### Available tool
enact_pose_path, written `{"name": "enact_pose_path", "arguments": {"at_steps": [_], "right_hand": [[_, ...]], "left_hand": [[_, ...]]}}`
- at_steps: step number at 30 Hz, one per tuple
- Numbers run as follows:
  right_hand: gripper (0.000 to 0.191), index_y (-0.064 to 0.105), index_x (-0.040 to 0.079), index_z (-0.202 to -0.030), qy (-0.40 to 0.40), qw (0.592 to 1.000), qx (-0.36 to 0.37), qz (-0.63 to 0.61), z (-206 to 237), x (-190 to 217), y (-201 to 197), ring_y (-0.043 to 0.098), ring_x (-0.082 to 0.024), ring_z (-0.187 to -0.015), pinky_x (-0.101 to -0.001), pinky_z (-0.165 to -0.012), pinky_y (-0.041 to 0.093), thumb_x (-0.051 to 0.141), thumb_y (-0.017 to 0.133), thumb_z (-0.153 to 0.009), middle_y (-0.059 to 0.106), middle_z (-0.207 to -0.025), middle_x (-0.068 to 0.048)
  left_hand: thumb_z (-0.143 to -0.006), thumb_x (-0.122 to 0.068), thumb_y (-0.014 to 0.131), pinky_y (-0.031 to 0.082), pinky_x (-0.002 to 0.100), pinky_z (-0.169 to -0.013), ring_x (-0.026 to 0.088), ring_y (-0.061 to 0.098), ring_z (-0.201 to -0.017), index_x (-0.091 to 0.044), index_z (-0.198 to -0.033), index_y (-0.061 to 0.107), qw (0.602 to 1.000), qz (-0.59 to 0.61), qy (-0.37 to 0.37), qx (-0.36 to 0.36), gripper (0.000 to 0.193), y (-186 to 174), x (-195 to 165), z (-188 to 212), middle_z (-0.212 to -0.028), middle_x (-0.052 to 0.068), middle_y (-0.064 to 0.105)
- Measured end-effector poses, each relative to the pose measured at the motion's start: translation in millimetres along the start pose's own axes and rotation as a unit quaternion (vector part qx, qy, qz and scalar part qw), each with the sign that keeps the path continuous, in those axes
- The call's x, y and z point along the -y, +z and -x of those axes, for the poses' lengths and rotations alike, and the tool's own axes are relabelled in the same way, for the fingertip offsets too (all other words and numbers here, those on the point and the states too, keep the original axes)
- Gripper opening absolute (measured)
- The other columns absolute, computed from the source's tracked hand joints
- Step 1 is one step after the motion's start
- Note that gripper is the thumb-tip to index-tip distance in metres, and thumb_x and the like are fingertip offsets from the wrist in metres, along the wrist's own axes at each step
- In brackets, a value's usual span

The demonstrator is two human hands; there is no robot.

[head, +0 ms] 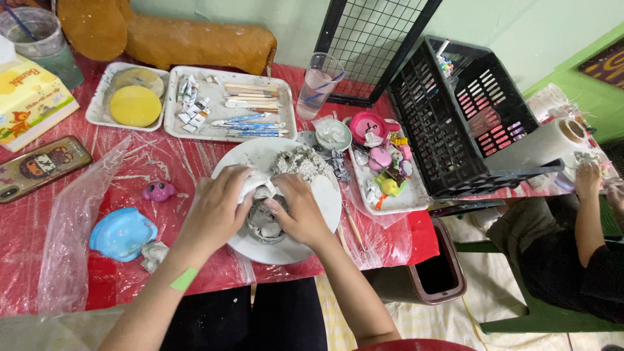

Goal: The person holds a ceramic cup on a white plate and scrapes dried clay residue from its surface with a wooden stick, letting the scrapings fall onto the plate. They then break pieces of dried clay by hand and place them into a bowl, and finally press and flatten a lump of clay on the plate.

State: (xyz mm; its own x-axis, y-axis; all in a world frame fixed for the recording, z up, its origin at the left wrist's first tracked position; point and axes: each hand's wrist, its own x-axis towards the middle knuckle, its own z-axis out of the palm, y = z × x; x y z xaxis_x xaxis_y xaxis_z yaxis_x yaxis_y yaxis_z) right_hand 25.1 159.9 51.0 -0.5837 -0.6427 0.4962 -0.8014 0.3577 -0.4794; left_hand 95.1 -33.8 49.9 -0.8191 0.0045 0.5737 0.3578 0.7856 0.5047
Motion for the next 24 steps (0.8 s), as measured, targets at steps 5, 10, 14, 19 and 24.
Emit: {"name": "enact_pose_path", "arguments": {"at_steps": [5,10,14,19,24], "right_hand": [[0.031,0.064,-0.003,-0.111,0.118,0.992,-0.040,-0.035,3.0,4.5,14.9,0.058,-0.043,-0.094,-0.0497,-0.088,0.045,0.024,0.054,-0.100,0.064,-0.099,-0.022],[0.027,0.066,-0.001,-0.095,0.083,0.996,-0.006,0.012,3.3,-10.6,15.5,0.057,-0.043,-0.091,-0.0513,-0.087,0.043,0.021,0.052,-0.101,0.065,-0.092,-0.023],[0.026,0.066,-0.003,-0.097,0.099,0.995,0.012,-0.007,8.6,-21.6,18.3,0.056,-0.044,-0.091,-0.0514,-0.087,0.043,0.019,0.053,-0.100,0.063,-0.090,-0.025],[0.026,0.063,-0.001,-0.096,0.087,0.994,-0.006,-0.064,18.3,-28.0,23.1,0.054,-0.042,-0.102,-0.0506,-0.095,0.042,0.018,0.048,-0.104,0.064,-0.107,-0.025],[0.028,0.062,-0.002,-0.113,0.121,0.992,0.038,-0.012,13.0,-21.3,17.2,0.052,-0.044,-0.106,-0.0516,-0.096,0.040,0.021,0.055,-0.100,0.062,-0.109,-0.025]], "left_hand": [[-0.094,-0.016,0.063,0.045,0.045,-0.089,0.034,0.064,-0.111,-0.001,-0.132,0.053,0.997,0.043,0.008,-0.063,0.042,24.8,-17.5,6.2,-0.125,0.017,0.063],[-0.098,-0.014,0.059,0.050,0.045,-0.084,0.036,0.068,-0.095,0.001,-0.128,0.055,0.999,0.048,0.008,-0.021,0.034,37.0,-3.5,6.8,-0.113,0.019,0.069],[-0.097,-0.014,0.060,0.050,0.047,-0.081,0.039,0.068,-0.090,0.001,-0.126,0.056,0.998,0.053,0.034,0.006,0.033,44.6,12.2,4.2,-0.108,0.021,0.071],[-0.102,-0.019,0.056,0.054,0.044,-0.080,0.034,0.072,-0.088,-0.008,-0.129,0.062,0.973,0.152,-0.124,0.117,0.029,39.4,27.0,-6.7,-0.096,0.018,0.073],[-0.098,-0.018,0.062,0.050,0.048,-0.085,0.039,0.068,-0.100,-0.002,-0.122,0.061,0.994,0.111,-0.002,0.023,0.029,24.2,22.8,-11.3,-0.113,0.018,0.071]]}}
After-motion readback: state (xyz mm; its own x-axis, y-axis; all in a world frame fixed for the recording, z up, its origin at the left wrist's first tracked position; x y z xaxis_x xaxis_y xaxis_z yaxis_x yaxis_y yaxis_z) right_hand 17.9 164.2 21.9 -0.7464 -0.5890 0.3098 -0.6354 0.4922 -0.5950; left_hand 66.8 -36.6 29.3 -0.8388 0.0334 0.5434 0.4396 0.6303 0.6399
